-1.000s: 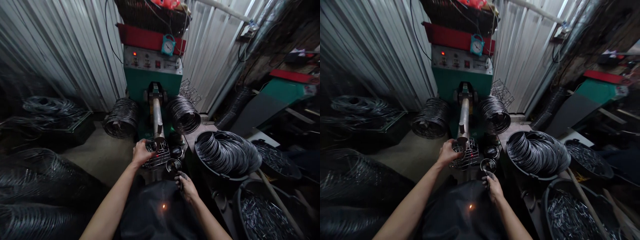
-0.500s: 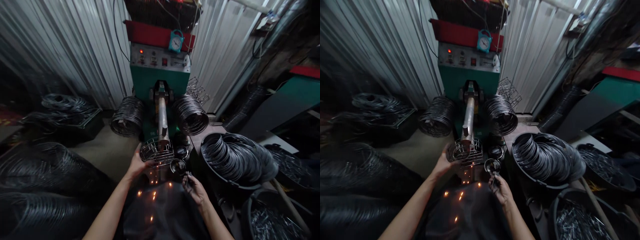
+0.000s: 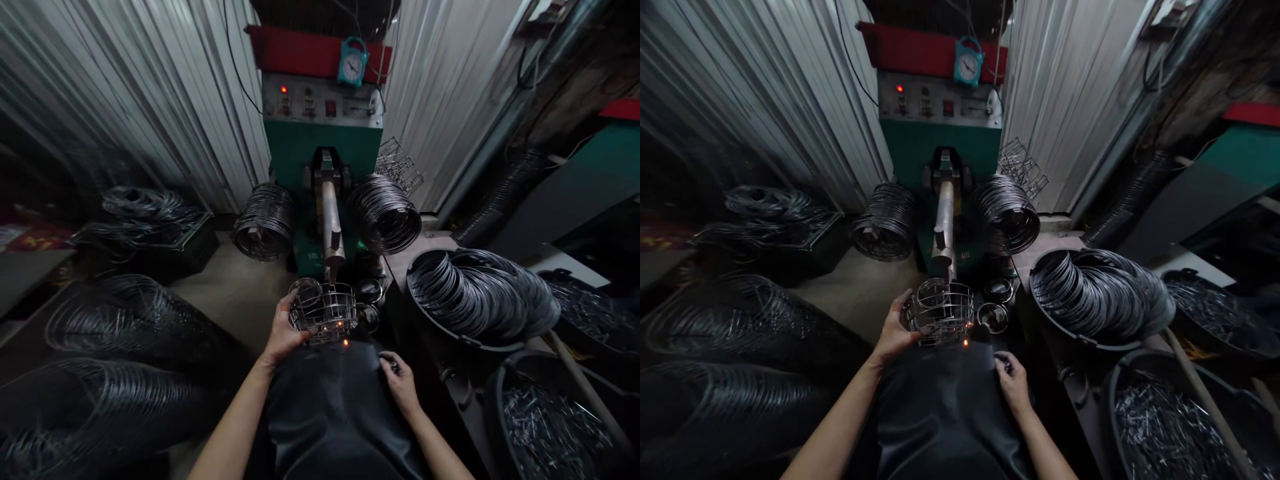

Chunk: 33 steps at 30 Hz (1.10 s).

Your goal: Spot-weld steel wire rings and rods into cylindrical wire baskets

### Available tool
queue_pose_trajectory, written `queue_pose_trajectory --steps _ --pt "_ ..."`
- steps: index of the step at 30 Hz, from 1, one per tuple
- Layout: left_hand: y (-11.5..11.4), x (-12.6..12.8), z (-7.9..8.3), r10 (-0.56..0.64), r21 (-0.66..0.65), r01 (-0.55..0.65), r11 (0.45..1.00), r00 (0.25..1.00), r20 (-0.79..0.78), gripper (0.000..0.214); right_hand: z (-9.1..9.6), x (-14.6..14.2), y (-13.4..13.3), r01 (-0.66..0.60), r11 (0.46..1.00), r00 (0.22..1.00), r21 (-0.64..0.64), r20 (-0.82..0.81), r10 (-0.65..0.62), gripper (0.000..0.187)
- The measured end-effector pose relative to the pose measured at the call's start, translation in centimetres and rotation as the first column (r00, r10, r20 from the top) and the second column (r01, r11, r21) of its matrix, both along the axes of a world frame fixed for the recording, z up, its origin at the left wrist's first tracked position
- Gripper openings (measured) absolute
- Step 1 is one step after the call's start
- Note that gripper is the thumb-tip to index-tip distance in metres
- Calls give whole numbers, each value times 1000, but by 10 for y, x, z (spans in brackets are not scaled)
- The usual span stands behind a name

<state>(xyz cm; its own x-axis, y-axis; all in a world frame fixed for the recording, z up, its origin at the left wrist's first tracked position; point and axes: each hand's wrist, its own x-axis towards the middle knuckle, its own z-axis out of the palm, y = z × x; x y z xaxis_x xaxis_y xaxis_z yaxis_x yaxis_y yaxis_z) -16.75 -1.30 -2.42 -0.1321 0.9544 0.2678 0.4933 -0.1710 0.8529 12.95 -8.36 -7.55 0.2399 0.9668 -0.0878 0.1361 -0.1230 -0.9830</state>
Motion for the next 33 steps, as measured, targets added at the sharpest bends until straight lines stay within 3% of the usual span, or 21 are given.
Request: queue_pose_trajectory --steps 3,5,7,10,13,18,20,22,26,33 --pt "-14 5 21 30 74 -14 997 974 -224 94 5 1 -9 -249 968 935 27 266 233 10" --pt "-19 14 35 18 81 10 997 939 -342 95 29 -3 -6 -384 923 859 33 380 343 13" --pt "-22 26 46 -12 59 41 997 907 -421 94 65 -13 5 -487 873 760 27 505 408 18" --pt "-26 44 53 -37 41 67 997 865 -500 89 117 -35 27 -494 861 587 -122 683 434 24" --pt "-31 56 53 -40 59 87 994 831 -555 83 140 -58 44 -456 872 520 -179 742 424 16" --pt "-35 61 53 -42 68 97 993 827 -561 78 119 -81 43 -354 935 711 -14 645 279 11" --pt "-35 60 55 -53 49 94 994 843 -536 79 108 -82 39 -370 928 787 37 543 292 13" --pt "-35 60 57 -72 24 98 995 855 -514 81 102 -79 37 -443 894 812 67 452 369 18" --pt "-37 60 62 -102 -30 100 995 870 -482 80 102 -68 41 -601 797 733 59 436 521 21" --pt "-35 53 62 -139 -67 122 990 876 -462 85 112 -59 47 -735 677 579 25 542 609 22"
